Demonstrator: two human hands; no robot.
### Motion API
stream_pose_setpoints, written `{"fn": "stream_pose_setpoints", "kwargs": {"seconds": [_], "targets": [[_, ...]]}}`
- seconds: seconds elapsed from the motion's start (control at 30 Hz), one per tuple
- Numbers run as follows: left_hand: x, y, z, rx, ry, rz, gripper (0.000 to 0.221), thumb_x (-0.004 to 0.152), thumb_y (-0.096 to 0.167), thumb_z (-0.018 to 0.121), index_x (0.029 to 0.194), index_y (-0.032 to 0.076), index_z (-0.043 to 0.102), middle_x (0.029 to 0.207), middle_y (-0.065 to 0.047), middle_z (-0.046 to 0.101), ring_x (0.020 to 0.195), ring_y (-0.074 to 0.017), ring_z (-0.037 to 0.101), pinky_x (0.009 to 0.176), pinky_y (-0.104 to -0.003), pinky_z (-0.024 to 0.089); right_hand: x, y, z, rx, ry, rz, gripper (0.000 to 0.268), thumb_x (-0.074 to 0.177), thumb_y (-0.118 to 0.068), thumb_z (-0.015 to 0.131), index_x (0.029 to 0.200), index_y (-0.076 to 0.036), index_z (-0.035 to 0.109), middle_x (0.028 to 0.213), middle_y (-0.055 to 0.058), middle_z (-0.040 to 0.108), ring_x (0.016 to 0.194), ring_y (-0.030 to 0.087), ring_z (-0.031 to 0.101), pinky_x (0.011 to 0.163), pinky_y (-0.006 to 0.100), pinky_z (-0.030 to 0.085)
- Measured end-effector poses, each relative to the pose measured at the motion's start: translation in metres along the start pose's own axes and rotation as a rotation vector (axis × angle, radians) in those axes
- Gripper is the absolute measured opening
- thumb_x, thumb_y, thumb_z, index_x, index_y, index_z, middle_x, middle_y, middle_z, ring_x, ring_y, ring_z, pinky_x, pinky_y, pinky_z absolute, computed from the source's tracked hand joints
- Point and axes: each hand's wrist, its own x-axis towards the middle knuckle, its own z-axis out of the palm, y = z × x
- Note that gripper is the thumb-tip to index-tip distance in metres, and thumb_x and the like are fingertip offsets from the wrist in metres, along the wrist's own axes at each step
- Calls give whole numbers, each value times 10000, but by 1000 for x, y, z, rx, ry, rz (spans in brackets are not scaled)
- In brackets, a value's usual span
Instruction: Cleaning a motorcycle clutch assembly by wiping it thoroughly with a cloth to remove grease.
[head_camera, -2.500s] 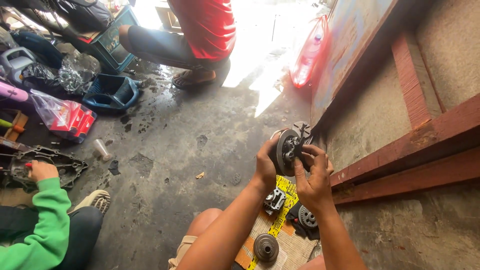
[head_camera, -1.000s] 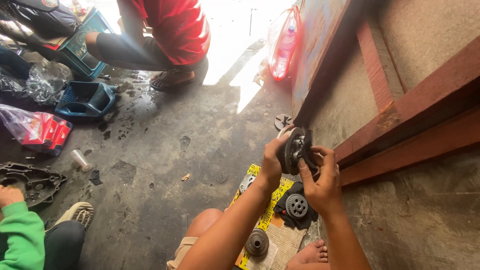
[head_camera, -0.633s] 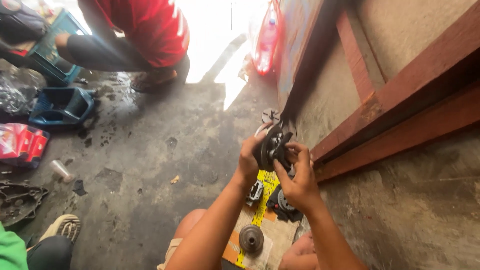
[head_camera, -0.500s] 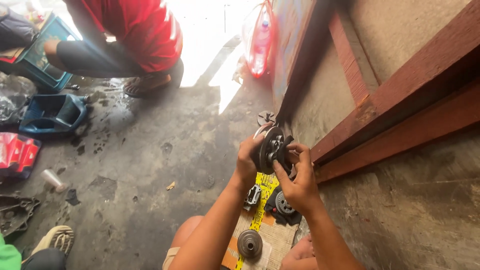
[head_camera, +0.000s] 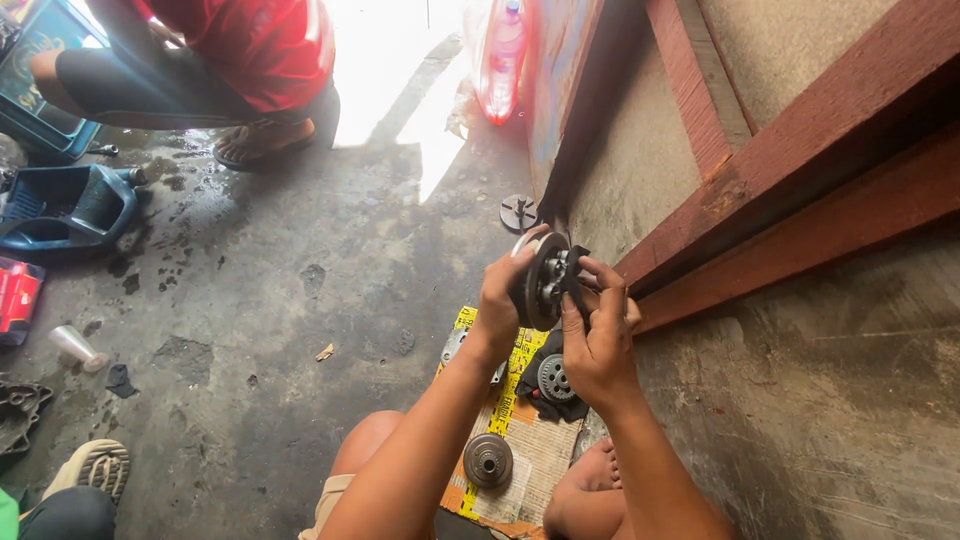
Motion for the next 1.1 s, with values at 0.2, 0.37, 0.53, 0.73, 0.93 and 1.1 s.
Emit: {"fn": "stream_pose_setpoints", "kwargs": {"seconds": [0.2,0.37,0.53,0.73,0.93,1.1], "targets": [[3,1,5,-490,-88,-98,483,1014,242,452,1360,-80,552,1449,-276,530,1349,-383,507,1175,-523,349,16,-1,-1,904,291,97,226,1047,-65,504,1268,-92,467,1105,96,668,1054,166,670,992,321,531],[15,-27,-32,-913,-191,-407,777,939,498,478,1548,27,376,1483,-303,460,1290,-535,493,963,-728,414,28,3,-14,621,629,115,173,1078,-125,516,1248,-124,480,1124,19,585,1049,90,573,965,248,493],[13,-14,-27,-997,-255,-490,889,910,637,461,1603,94,338,1497,-263,475,1338,-510,468,1011,-751,386,28,8,-15,482,666,146,156,1087,-131,500,1239,-110,473,1096,39,581,1012,102,583,896,250,521],[11,-10,-24,-928,-308,-448,881,935,602,441,1612,59,295,1462,-293,494,1350,-500,463,1049,-726,373,19,-8,-10,414,529,51,188,1096,-135,449,1274,-84,418,1153,63,548,1092,110,573,957,267,534],[8,-15,-26,-924,-141,-398,742,956,530,463,1504,29,463,1490,-275,477,1368,-498,443,1137,-698,284,10,-6,-8,358,459,-26,226,1088,-111,441,1303,-60,394,1146,71,499,1070,143,608,961,298,556],[15,-38,-42,-859,175,-389,621,933,472,523,1326,-3,595,1297,-271,610,1222,-483,579,1131,-643,360,7,-10,-3,201,211,-100,275,1028,-54,491,1297,-12,450,996,206,671,954,350,718,875,482,563]]}}
